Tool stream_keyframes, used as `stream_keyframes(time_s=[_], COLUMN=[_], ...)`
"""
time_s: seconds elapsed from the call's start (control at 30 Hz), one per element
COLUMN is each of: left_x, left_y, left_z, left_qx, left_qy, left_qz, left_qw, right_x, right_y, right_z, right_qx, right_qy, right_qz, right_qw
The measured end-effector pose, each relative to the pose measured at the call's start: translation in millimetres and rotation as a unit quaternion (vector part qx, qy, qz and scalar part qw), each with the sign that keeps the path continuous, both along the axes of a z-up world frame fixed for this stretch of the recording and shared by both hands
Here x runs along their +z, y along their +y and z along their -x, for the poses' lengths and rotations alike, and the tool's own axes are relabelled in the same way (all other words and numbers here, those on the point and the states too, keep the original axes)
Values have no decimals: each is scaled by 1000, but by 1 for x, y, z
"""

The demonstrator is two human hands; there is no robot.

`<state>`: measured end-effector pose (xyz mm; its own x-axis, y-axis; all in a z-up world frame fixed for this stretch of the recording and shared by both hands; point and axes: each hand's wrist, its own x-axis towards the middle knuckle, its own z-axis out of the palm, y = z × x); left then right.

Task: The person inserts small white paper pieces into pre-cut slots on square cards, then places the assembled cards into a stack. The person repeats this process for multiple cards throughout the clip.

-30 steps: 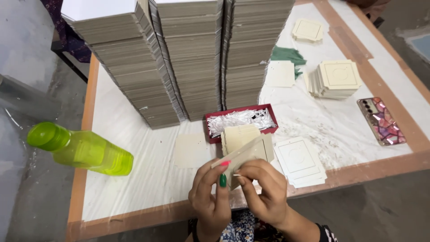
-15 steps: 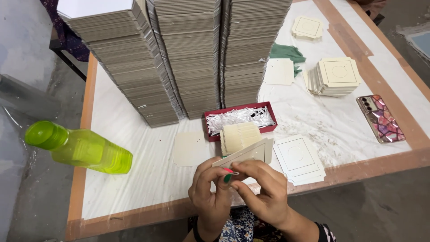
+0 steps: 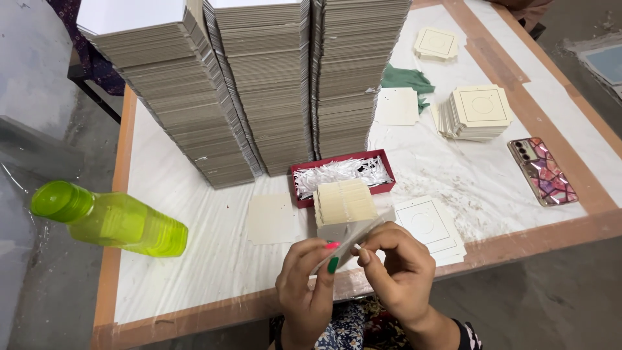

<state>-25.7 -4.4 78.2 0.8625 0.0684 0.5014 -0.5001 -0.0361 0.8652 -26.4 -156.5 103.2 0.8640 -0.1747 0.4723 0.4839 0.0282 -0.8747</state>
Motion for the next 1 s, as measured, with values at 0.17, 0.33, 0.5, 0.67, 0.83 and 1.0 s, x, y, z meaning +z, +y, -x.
stream_keyframes(time_s=[0.17,0.33,0.5,0.67,0.83,1.0], left_x=[9,14,13,15,23,21], left_y=[-1,0,0,1,5,13], left_z=[2,3,3,3,-3,-5], left_qx=[8,13,10,12,19,66], left_qy=[-39,-73,-78,-86,-160,-222], left_qz=[-44,-59,-60,-62,-143,-232], left_qw=[998,995,995,994,977,945], right_x=[4,8,10,10,10,-16], right_y=[-1,-2,-2,-1,0,-11], right_z=[0,1,1,0,2,5], right_qx=[-3,-4,10,15,28,86], right_qy=[-3,2,7,15,7,60], right_qz=[28,45,31,23,-5,-90], right_qw=[1000,999,999,1000,1000,990])
